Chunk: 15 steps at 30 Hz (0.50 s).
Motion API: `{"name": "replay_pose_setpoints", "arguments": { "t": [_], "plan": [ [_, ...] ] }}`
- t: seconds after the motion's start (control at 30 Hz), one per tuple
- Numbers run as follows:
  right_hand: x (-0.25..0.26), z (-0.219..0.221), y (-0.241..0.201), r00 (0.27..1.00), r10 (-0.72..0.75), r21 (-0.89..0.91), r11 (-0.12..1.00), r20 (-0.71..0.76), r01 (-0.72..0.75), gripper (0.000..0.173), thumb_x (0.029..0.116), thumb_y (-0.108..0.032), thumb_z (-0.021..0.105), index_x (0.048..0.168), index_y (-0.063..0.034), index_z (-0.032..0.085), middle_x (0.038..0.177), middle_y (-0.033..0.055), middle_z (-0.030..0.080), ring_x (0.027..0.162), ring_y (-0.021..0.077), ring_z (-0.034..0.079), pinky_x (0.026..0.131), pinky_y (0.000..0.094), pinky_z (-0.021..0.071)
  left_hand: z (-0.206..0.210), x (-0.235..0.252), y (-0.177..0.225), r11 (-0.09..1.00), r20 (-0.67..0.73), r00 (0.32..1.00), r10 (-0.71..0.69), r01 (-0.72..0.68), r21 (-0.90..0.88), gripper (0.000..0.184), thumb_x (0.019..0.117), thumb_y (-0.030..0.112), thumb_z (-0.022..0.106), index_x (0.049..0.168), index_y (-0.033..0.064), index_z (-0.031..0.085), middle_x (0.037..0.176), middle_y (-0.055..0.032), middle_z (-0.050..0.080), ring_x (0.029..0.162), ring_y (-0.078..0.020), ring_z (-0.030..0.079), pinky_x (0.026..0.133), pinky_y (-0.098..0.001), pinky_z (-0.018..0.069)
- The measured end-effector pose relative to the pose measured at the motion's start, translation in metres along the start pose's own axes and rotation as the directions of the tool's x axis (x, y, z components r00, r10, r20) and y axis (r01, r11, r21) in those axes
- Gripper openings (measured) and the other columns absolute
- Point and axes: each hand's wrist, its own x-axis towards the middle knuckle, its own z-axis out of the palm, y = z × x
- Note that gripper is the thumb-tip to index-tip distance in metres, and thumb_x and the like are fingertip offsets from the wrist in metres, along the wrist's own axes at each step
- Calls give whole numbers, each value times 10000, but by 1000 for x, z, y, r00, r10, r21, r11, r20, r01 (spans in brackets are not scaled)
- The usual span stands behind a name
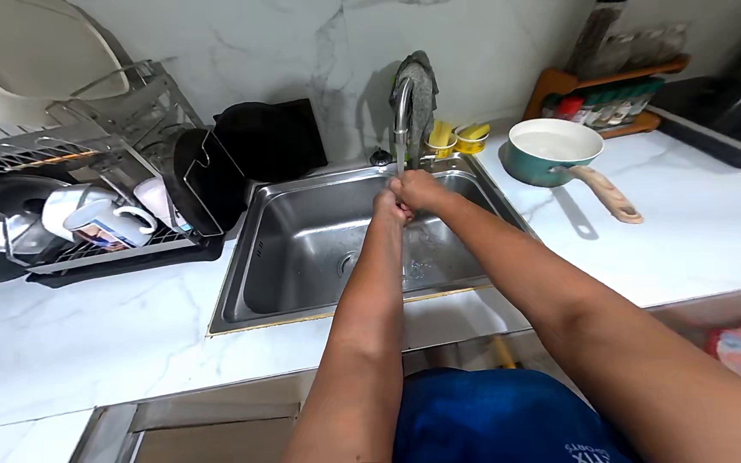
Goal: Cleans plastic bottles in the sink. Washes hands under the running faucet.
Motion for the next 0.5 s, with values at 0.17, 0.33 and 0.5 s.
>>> {"name": "replay_pose_setpoints", "arguments": {
  "t": [0.17,0.33,0.5],
  "plan": [
    [2,5,-11,990,18,78,997,-142,-7,436,1116,-298,407,1208,40,668,1200,298,671,1202,462,624,1024,636,464,-7,-2,10,989,-1,991,131,-131,67,246,1071,367,501,1034,137,581,755,-15,528,572,-117,495,508,-280,452],
    [-4,10,-20,974,-77,75,993,-213,95,355,1082,-260,523,1077,60,674,1102,283,680,1119,429,655,1000,580,494,-12,-19,25,992,-5,998,60,-60,-106,272,1071,283,481,1251,89,542,1052,-102,614,900,-212,617,765,-408,551],
    [-9,2,-25,993,27,40,999,-118,-23,501,1115,-370,405,1123,48,681,1156,300,674,1166,464,633,1005,654,464,0,-31,11,987,44,991,126,-120,-111,386,1109,406,359,1183,95,575,992,-78,628,853,-187,611,736,-391,536]
  ]
}}
